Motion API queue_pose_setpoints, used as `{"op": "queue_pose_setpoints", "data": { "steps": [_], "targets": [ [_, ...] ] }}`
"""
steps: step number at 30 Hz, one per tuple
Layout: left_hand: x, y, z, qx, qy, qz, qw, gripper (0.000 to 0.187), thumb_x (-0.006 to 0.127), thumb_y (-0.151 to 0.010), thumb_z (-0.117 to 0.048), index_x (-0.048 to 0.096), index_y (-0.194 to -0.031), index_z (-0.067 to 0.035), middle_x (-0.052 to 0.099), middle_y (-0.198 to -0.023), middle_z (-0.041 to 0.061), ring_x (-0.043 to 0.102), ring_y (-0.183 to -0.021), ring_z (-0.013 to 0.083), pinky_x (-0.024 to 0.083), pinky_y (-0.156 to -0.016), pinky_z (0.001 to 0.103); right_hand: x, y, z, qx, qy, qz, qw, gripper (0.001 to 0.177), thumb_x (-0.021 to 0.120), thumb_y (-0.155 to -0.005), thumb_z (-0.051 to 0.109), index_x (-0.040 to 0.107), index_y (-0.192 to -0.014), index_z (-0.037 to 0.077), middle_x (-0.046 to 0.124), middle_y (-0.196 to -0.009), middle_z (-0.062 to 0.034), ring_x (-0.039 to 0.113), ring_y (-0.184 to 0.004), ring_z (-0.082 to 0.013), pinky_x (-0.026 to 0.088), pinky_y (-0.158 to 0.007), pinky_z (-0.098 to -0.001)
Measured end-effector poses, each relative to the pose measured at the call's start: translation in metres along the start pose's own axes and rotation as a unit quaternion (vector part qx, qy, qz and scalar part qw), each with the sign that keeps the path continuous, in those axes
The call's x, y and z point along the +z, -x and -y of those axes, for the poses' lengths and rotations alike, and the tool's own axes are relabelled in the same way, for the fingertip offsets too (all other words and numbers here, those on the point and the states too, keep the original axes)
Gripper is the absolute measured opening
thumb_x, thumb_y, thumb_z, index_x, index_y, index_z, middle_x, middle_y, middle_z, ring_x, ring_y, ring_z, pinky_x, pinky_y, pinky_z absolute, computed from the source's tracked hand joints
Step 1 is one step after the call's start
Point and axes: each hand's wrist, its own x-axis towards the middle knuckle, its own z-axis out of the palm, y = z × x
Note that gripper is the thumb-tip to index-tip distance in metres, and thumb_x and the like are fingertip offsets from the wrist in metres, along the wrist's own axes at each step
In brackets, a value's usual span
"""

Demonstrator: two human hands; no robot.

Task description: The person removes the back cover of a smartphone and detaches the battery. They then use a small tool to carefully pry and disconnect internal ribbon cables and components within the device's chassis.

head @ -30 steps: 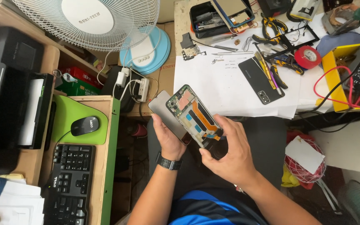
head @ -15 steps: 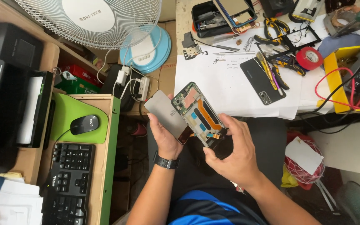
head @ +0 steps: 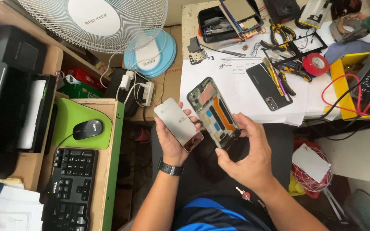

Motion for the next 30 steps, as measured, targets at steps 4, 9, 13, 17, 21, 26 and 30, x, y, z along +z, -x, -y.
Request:
{"op": "queue_pose_setpoints", "data": {
  "steps": [4, 9, 13, 17, 21, 26, 30],
  "targets": [
    [-0.002, 0.000, 0.006, -0.045, -0.083, -0.071, 0.993, 0.112, 0.046, -0.103, -0.090, 0.062, -0.166, 0.000, 0.082, -0.126, 0.022, 0.086, -0.104, 0.0403, 0.076, -0.088, 0.065, -0.003, -0.006, -0.016, -0.010, -0.029, -0.025, 0.999, 0.103, 0.101, -0.075, 0.013, 0.052, -0.163, -0.009, 0.070, -0.148, -0.0249, 0.071, -0.126, -0.0418, 0.064, -0.101, -0.0463],
    [0.020, -0.001, 0.002, -0.140, -0.098, -0.066, 0.983, 0.114, 0.052, -0.100, -0.090, 0.061, -0.165, 0.003, 0.081, -0.116, 0.023, 0.087, -0.100, 0.0405, 0.076, -0.086, 0.068, -0.012, -0.009, -0.033, 0.005, -0.003, -0.046, 0.999, 0.104, 0.100, -0.079, 0.011, 0.050, -0.168, -0.008, 0.068, -0.151, -0.0249, 0.070, -0.128, -0.0408, 0.062, -0.102, -0.0452],
    [0.042, -0.013, -0.002, -0.199, -0.142, -0.105, 0.964, 0.083, 0.069, -0.104, -0.061, 0.066, -0.157, 0.004, 0.081, -0.117, 0.026, 0.086, -0.098, 0.0453, 0.073, -0.082, 0.073, -0.018, -0.009, -0.039, 0.037, 0.003, -0.047, 0.998, 0.104, 0.099, -0.078, 0.004, 0.049, -0.168, -0.007, 0.069, -0.150, -0.0290, 0.070, -0.127, -0.0457, 0.062, -0.102, -0.0509],
    [0.011, -0.052, 0.003, -0.155, -0.322, -0.098, 0.929, 0.062, 0.077, -0.102, -0.013, 0.059, -0.158, 0.005, 0.080, -0.121, 0.029, 0.085, -0.100, 0.0483, 0.072, -0.081, 0.073, -0.020, -0.008, -0.046, 0.063, 0.016, -0.039, 0.997, 0.105, 0.100, -0.078, 0.005, 0.049, -0.169, -0.006, 0.069, -0.150, -0.0277, 0.070, -0.127, -0.0433, 0.063, -0.102, -0.0485],
    [0.029, -0.076, 0.003, -0.051, -0.503, -0.068, 0.860, 0.066, 0.069, -0.095, -0.002, 0.059, -0.160, 0.007, 0.079, -0.132, 0.028, 0.079, -0.119, 0.0397, 0.069, -0.099, 0.062, -0.013, -0.009, -0.050, 0.069, 0.005, -0.048, 0.996, 0.102, 0.100, -0.078, 0.002, 0.051, -0.167, -0.006, 0.070, -0.148, -0.0291, 0.070, -0.125, -0.0447, 0.062, -0.101, -0.0500],
    [0.028, -0.111, 0.008, 0.004, -0.729, -0.051, 0.683, 0.082, 0.071, -0.099, -0.017, 0.045, -0.174, 0.002, 0.064, -0.158, 0.039, 0.063, -0.150, 0.0537, 0.057, -0.120, 0.068, -0.005, -0.007, -0.061, 0.065, 0.031, -0.059, 0.996, 0.105, 0.103, -0.075, 0.009, 0.055, -0.168, -0.002, 0.073, -0.147, -0.0247, 0.073, -0.125, -0.0394, 0.064, -0.099, -0.0446],
    [0.042, -0.103, 0.003, -0.009, -0.803, -0.065, 0.593, 0.083, 0.070, -0.101, -0.026, 0.043, -0.177, -0.006, 0.068, -0.158, 0.036, 0.068, -0.144, 0.0548, 0.057, -0.121, 0.069, 0.003, -0.001, -0.067, 0.070, 0.037, -0.065, 0.995, 0.106, 0.104, -0.071, 0.013, 0.059, -0.165, -0.001, 0.075, -0.145, -0.0221, 0.074, -0.123, -0.0364, 0.066, -0.097, -0.0398]
  ]
}}
